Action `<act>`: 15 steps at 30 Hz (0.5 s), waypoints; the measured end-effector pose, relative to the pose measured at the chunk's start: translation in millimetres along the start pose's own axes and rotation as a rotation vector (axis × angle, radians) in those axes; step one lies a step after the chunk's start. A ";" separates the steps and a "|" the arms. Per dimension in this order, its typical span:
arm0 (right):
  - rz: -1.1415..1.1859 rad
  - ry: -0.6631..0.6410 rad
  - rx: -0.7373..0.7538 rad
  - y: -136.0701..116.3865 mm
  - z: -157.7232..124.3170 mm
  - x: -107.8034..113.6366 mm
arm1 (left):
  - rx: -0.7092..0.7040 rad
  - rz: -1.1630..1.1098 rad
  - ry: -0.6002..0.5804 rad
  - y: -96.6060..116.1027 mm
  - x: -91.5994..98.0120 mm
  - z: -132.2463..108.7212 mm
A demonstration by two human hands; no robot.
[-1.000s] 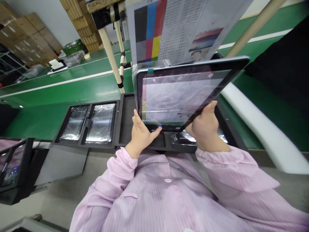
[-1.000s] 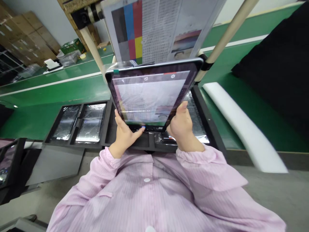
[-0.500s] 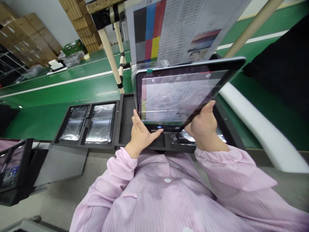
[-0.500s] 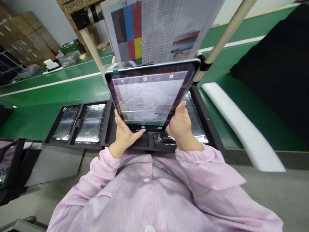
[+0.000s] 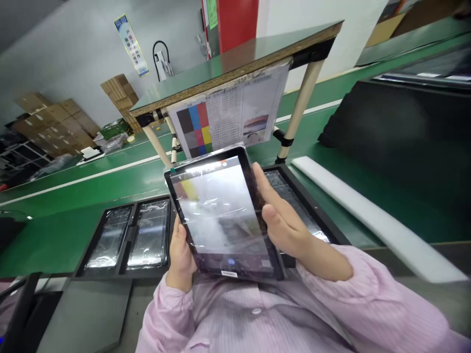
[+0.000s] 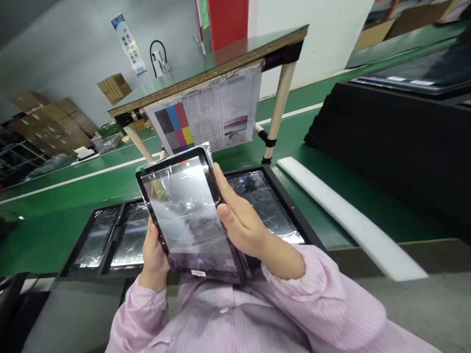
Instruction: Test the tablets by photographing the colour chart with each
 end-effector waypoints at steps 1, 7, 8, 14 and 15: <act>0.029 -0.006 0.021 -2.6 4.1 1.6 | -0.002 -0.011 0.011 -0.4 0.8 -0.3; 0.048 0.009 0.027 9.6 8.2 -3.7 | 0.019 0.004 0.029 -4.5 12.6 -4.1; 0.041 0.023 0.012 14.8 6.0 -4.8 | 0.018 0.011 0.044 -3.8 14.5 -5.6; 0.061 -0.044 0.023 26.7 8.0 -3.6 | 0.041 0.062 0.103 3.7 9.2 -9.4; 0.077 -0.022 0.012 29.1 9.9 4.4 | 0.064 0.069 0.097 4.2 7.4 -8.2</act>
Point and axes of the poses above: each hand's wrist, its own z-axis towards the middle knuckle, its own x-axis out of the back of the hand, y = z × x, the point moved 8 cm from there along z, towards the middle knuckle, and after that the axes turned 6 degrees about -z, right-handed, at the moved point
